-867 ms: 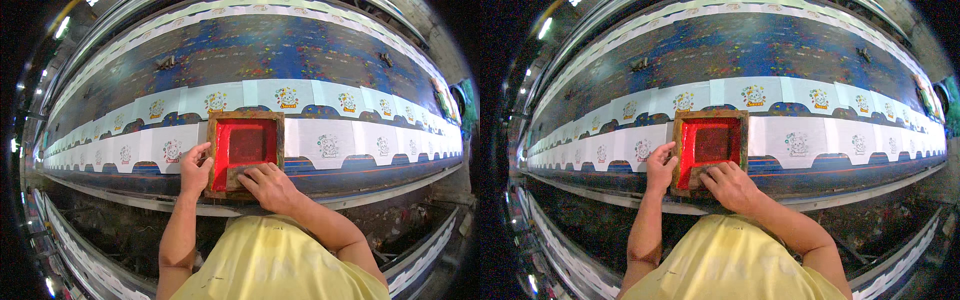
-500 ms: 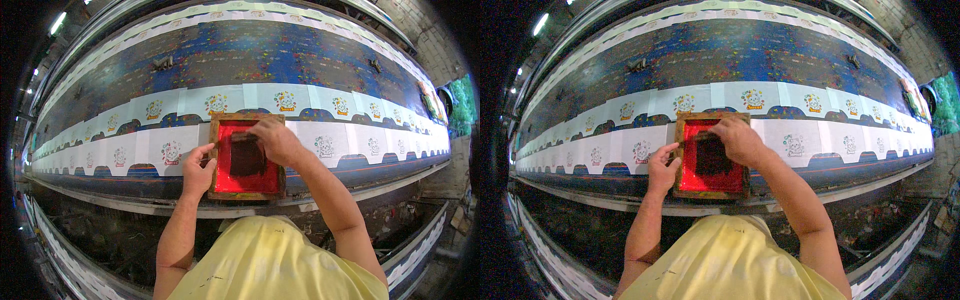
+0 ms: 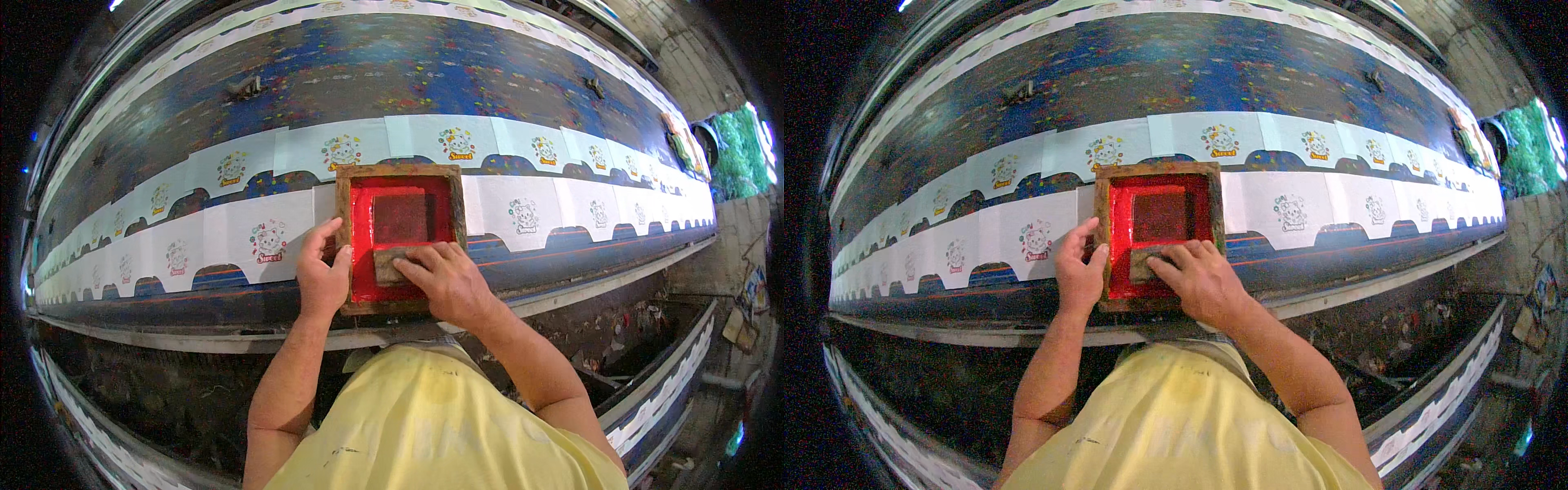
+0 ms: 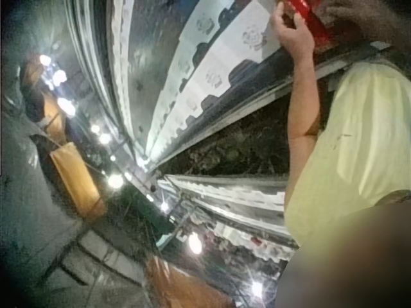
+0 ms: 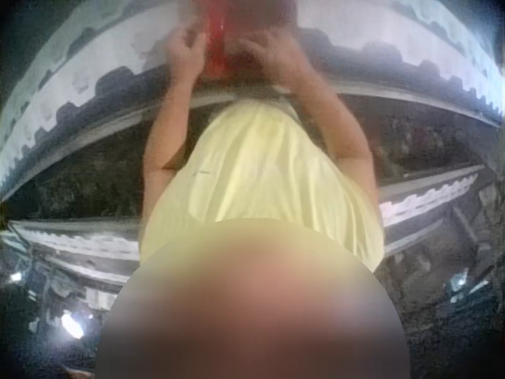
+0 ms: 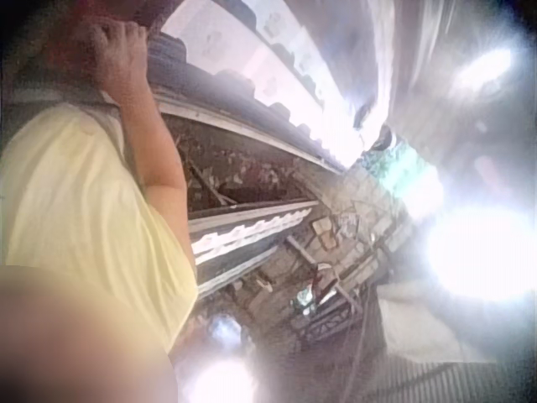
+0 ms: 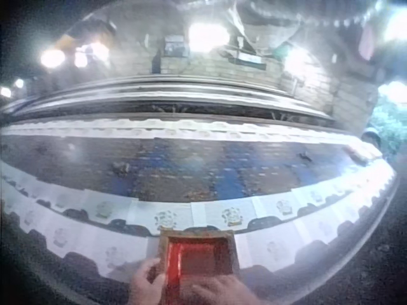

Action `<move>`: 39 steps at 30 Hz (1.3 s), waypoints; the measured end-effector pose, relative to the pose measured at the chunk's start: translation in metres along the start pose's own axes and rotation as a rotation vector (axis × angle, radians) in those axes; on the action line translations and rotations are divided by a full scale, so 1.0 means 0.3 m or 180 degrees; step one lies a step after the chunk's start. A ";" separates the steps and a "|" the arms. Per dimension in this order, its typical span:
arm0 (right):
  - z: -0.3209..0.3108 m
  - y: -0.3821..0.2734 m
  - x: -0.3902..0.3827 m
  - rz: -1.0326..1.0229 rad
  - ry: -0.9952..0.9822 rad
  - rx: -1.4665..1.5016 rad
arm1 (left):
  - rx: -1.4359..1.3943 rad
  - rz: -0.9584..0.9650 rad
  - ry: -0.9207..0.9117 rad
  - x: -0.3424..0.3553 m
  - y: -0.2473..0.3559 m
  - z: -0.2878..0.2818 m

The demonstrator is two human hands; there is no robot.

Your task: The person uses a wooden screen-printing frame with red ink to repeatedly print a pattern onto a long roll of white fabric laid out on a table. The person holds the frame with both hands and drags a squeegee across the screen to transfer ink onto the fabric, repeating the motion along the length of the roll.

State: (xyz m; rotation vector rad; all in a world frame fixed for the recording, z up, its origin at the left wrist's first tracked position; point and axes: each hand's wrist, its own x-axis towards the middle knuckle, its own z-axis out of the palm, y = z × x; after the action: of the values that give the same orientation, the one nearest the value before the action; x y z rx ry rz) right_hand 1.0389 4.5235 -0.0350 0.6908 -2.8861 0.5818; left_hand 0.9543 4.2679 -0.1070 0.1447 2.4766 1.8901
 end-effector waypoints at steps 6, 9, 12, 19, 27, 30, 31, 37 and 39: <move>-0.031 -0.088 -0.073 0.0238 -0.0214 0.0304 | 0.0497 0.0009 -0.0059 -0.021 0.009 0.004; -0.042 -0.096 -0.101 0.0313 -0.0266 0.0592 | 0.1019 0.0528 -0.0101 -0.057 0.013 -0.002; -0.045 -0.082 -0.148 0.0324 0.0065 0.0813 | 0.0724 0.0526 -0.0054 -0.051 0.005 0.007; -0.056 0.039 -0.354 0.1356 0.1300 0.1442 | 0.0087 0.0339 0.0156 -0.059 0.079 0.086; -0.189 0.313 -0.642 0.1597 0.1618 0.1569 | 0.0101 0.0738 0.0082 -0.105 0.187 0.581; -0.250 0.423 -0.736 0.1617 0.1642 0.1476 | -0.0088 0.0599 0.0035 -0.123 0.213 0.748; -0.263 0.454 -0.765 0.1609 0.1647 0.1478 | -0.0124 0.0571 0.0052 -0.132 0.218 0.790; -0.311 0.562 -0.870 0.1509 0.1542 0.1619 | -0.0554 0.0114 -0.0127 -0.158 0.235 0.890; -0.315 0.577 -0.875 0.1406 0.1550 0.1678 | -0.0650 -0.0045 -0.0132 -0.157 0.231 0.891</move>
State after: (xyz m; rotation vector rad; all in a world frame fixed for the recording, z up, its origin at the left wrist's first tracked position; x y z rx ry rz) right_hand 1.1955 4.8112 -0.0591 -0.0747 -2.4180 1.3723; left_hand 1.0252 4.5389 -0.1129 0.1595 2.2351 2.0957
